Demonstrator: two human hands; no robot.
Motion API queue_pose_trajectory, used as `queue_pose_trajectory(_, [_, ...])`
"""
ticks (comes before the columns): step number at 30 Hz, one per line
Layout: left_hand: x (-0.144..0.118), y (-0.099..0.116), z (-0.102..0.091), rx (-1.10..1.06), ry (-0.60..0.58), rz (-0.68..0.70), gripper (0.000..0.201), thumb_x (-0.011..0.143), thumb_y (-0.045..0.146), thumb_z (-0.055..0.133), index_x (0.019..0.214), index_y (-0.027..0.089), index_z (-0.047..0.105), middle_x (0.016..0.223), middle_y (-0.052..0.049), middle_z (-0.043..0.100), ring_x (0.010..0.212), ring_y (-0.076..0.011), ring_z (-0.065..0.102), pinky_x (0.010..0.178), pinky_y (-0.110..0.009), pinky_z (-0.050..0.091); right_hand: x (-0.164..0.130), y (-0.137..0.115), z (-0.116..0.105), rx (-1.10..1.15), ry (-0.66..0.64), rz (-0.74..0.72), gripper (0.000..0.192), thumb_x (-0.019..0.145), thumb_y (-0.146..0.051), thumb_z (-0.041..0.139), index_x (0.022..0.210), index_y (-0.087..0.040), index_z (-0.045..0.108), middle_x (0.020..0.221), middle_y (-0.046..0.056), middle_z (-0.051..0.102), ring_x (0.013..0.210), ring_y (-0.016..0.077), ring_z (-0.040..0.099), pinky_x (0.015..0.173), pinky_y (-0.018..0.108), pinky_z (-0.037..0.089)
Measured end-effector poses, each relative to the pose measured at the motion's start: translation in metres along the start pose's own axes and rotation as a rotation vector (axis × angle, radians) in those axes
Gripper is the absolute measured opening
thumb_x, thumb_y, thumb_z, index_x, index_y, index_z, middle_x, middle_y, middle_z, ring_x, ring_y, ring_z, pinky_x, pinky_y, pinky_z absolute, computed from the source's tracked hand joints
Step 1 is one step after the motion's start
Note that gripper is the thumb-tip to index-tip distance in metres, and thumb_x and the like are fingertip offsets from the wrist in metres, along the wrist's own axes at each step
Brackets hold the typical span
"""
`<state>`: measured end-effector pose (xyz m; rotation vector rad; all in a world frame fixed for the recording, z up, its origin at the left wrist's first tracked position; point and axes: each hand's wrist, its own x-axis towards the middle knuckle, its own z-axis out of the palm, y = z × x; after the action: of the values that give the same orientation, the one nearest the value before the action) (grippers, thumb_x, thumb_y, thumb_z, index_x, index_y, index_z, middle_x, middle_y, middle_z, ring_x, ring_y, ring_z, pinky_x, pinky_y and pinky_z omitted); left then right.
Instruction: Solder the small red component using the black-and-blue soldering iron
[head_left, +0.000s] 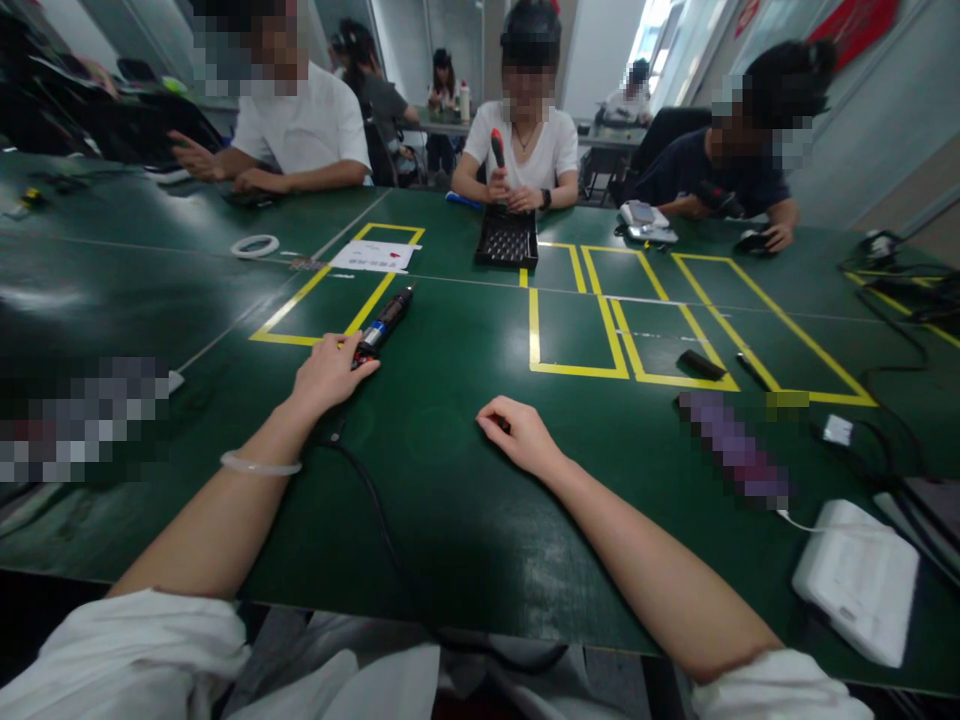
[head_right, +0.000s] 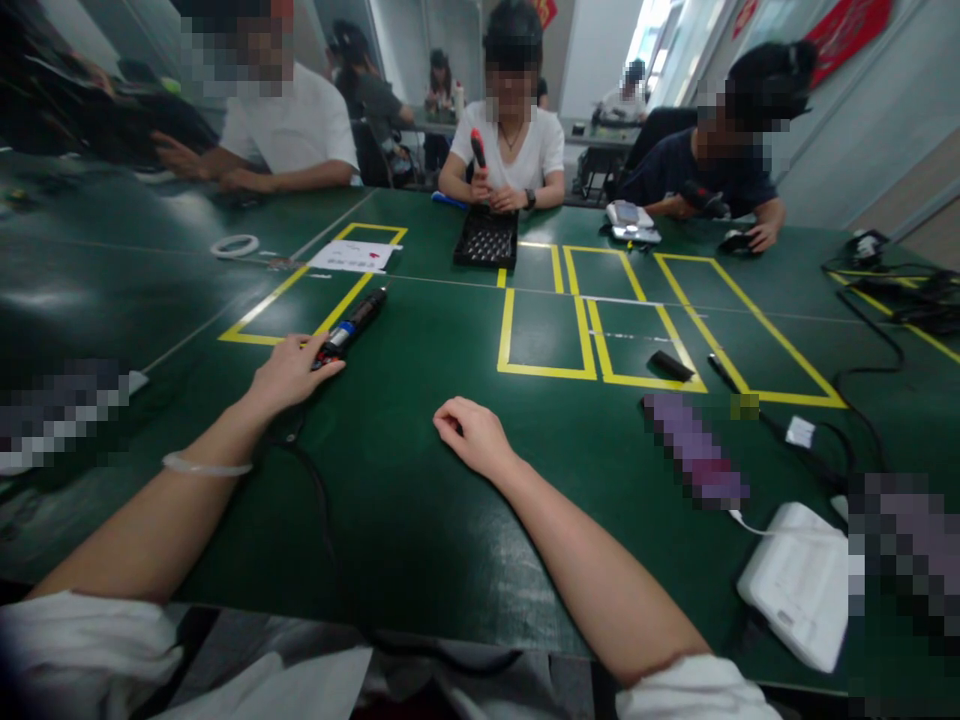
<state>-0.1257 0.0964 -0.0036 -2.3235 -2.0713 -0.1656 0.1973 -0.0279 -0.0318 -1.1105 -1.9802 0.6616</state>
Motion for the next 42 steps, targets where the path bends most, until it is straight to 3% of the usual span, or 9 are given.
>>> queue_pose_trajectory(5, [0.001, -0.022, -0.003, -0.001, 0.070, -0.093, 0.064, 0.092, 0.057, 0.039, 0.143, 0.019, 0.043, 0.132, -0.021, 0.049, 0.120, -0.0398, 0.048, 0.091, -0.051, 0.046, 0.000, 0.000, 0.000, -0.002, -0.006, 0.004, 0.012, 0.092, -0.019, 0.053, 0.084, -0.019, 0.062, 0.079, 0.001, 0.060, 0.071, 0.0127, 0.055, 0.066, 0.023, 0.041])
queue_pose_trajectory(10, [-0.013, -0.005, -0.013, 0.050, 0.131, -0.093, 0.052, 0.091, 0.049, 0.048, 0.129, 0.014, 0.049, 0.122, -0.021, 0.055, 0.110, -0.0352, 0.055, 0.082, -0.045, 0.050, 0.001, 0.000, 0.000, -0.004, 0.000, 0.004, 0.011, 0.092, -0.019, 0.054, 0.084, -0.019, 0.062, 0.078, 0.000, 0.060, 0.071, 0.0122, 0.055, 0.065, 0.023, 0.040])
queue_pose_trajectory(17, [-0.013, 0.009, -0.019, 0.119, 0.106, -0.179, 0.040, 0.097, 0.042, 0.036, 0.111, 0.010, 0.055, 0.107, -0.018, 0.062, 0.094, -0.0325, 0.061, 0.074, -0.044, 0.051, 0.001, 0.000, 0.000, -0.009, -0.011, 0.004, 0.012, 0.092, -0.019, 0.054, 0.083, -0.019, 0.062, 0.077, 0.000, 0.059, 0.069, 0.0121, 0.054, 0.065, 0.023, 0.040])
queue_pose_trajectory(23, [-0.014, 0.018, -0.018, -0.110, 0.313, -0.038, 0.039, 0.097, 0.038, 0.037, 0.118, 0.013, 0.056, 0.122, -0.016, 0.061, 0.108, -0.0287, 0.059, 0.090, -0.039, 0.046, 0.003, -0.002, 0.000, -0.012, -0.018, 0.013, 0.011, 0.091, -0.019, 0.054, 0.085, -0.019, 0.062, 0.079, 0.001, 0.060, 0.071, 0.0125, 0.055, 0.066, 0.023, 0.040])
queue_pose_trajectory(25, [-0.018, 0.033, -0.018, -0.330, 0.238, 0.048, 0.040, 0.096, 0.042, 0.039, 0.117, 0.015, 0.059, 0.109, -0.012, 0.067, 0.098, -0.0246, 0.063, 0.088, -0.035, 0.047, 0.002, -0.002, 0.000, -0.014, -0.016, 0.009, 0.011, 0.091, -0.019, 0.053, 0.084, -0.019, 0.062, 0.078, 0.001, 0.060, 0.071, 0.0126, 0.055, 0.066, 0.024, 0.040])
queue_pose_trajectory(28, [-0.030, 0.066, -0.019, -0.649, -0.014, 0.260, 0.043, 0.093, 0.047, 0.045, 0.117, 0.017, 0.063, 0.106, -0.009, 0.069, 0.094, -0.0217, 0.064, 0.084, -0.032, 0.049, 0.001, -0.002, 0.001, 0.001, -0.009, 0.020, 0.008, 0.091, -0.019, 0.053, 0.089, -0.019, 0.061, 0.079, 0.000, 0.061, 0.072, 0.0129, 0.056, 0.067, 0.024, 0.042])
queue_pose_trajectory(34, [-0.059, 0.122, -0.022, -0.877, -0.462, 0.515, 0.051, 0.092, 0.041, 0.050, 0.137, 0.019, 0.053, 0.105, -0.007, 0.067, 0.092, -0.0181, 0.062, 0.082, -0.030, 0.047, 0.001, 0.001, 0.002, 0.118, -0.052, 0.022, 0.031, 0.088, -0.022, 0.060, 0.118, -0.022, 0.052, 0.082, -0.003, 0.061, 0.070, 0.0116, 0.058, 0.068, 0.023, 0.045])
queue_pose_trajectory(38, [-0.068, 0.133, -0.017, -0.989, -0.566, 0.543, 0.058, 0.092, 0.038, 0.051, 0.146, 0.019, 0.041, 0.101, -0.006, 0.065, 0.089, -0.0162, 0.061, 0.080, -0.029, 0.046, 0.002, -0.001, 0.002, 0.105, -0.071, -0.034, 0.013, 0.090, -0.023, 0.059, 0.102, -0.019, 0.060, 0.084, 0.000, 0.061, 0.071, 0.0116, 0.056, 0.067, 0.023, 0.043])
queue_pose_trajectory(42, [-0.071, 0.132, -0.016, -0.990, -0.475, 0.513, 0.051, 0.092, 0.039, 0.052, 0.138, 0.018, 0.044, 0.098, -0.005, 0.065, 0.088, -0.0163, 0.062, 0.079, -0.029, 0.048, 0.003, -0.002, 0.001, 0.165, -0.040, 0.058, 0.011, 0.089, -0.027, 0.061, 0.095, -0.018, 0.060, 0.075, -0.002, 0.061, 0.064, 0.0106, 0.054, 0.062, 0.022, 0.041])
